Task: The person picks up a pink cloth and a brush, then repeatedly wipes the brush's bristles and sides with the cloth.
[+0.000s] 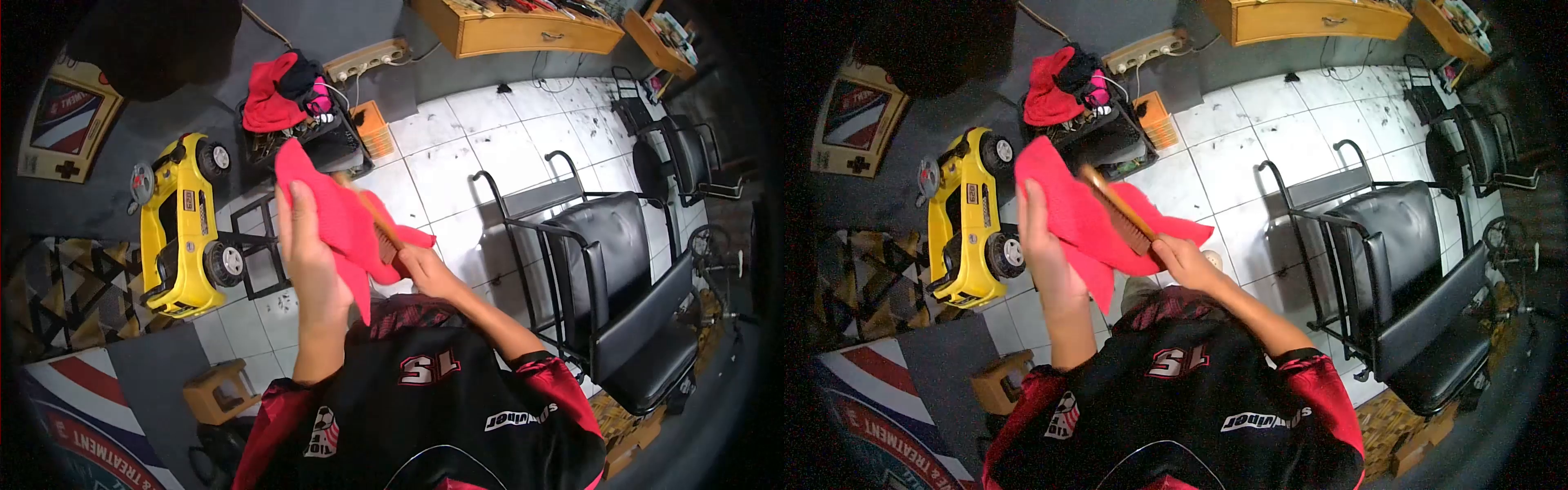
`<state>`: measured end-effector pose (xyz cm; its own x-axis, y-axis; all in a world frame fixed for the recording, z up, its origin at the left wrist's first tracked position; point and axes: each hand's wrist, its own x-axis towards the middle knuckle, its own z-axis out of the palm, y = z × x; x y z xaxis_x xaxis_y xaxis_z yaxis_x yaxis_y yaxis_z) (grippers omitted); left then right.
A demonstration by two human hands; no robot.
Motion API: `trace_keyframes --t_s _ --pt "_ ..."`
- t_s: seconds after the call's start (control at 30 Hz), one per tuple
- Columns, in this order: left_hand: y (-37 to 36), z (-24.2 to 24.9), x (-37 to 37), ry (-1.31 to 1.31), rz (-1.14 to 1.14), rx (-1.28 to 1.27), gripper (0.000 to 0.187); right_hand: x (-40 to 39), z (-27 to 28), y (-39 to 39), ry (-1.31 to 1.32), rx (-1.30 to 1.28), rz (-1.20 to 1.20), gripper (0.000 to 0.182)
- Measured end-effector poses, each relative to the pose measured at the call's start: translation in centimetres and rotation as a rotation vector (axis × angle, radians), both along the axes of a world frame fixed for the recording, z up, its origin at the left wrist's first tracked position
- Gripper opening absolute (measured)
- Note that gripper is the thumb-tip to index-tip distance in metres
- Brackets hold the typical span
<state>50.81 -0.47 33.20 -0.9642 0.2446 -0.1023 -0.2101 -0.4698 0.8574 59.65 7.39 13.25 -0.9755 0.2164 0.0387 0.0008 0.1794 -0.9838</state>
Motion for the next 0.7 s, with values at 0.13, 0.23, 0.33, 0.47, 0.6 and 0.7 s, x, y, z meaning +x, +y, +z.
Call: trace_keyframes --t_s 0.13,0.23,0.33,0.47,0.6,0.7 --pt "-2.0 1.5 -1.2 0.111 0.225 -0.227 0.039 2.4 -15.0 2.3 -0.589 0.406 0.189 0.058" --pt "-3.8 1.9 -1.2 0.191 0.228 -0.164 0.04 6.8 -22.7 4.5 -0.89 0.462 0.058 0.066" --pt "-4.7 1.3 -0.5 0.102 0.245 -0.092 0.048 8.9 -24.8 5.3 -1.05 0.452 -0.062 0.067" --pt "-4.7 0.5 -1.0 0.098 0.234 -0.142 0.05 7.8 -19.3 5.4 -0.87 0.325 -0.261 0.063" --pt "-3.6 -1.0 -0.8 0.133 0.086 -0.169 0.048 3.6 -4.7 2.6 -0.458 -0.323 -0.403 0.053" --pt "-1.8 -0.9 -0.3 0.158 0.048 -0.276 0.05 3.1 2.4 -0.6 -0.09 -0.329 -0.116 0.042"
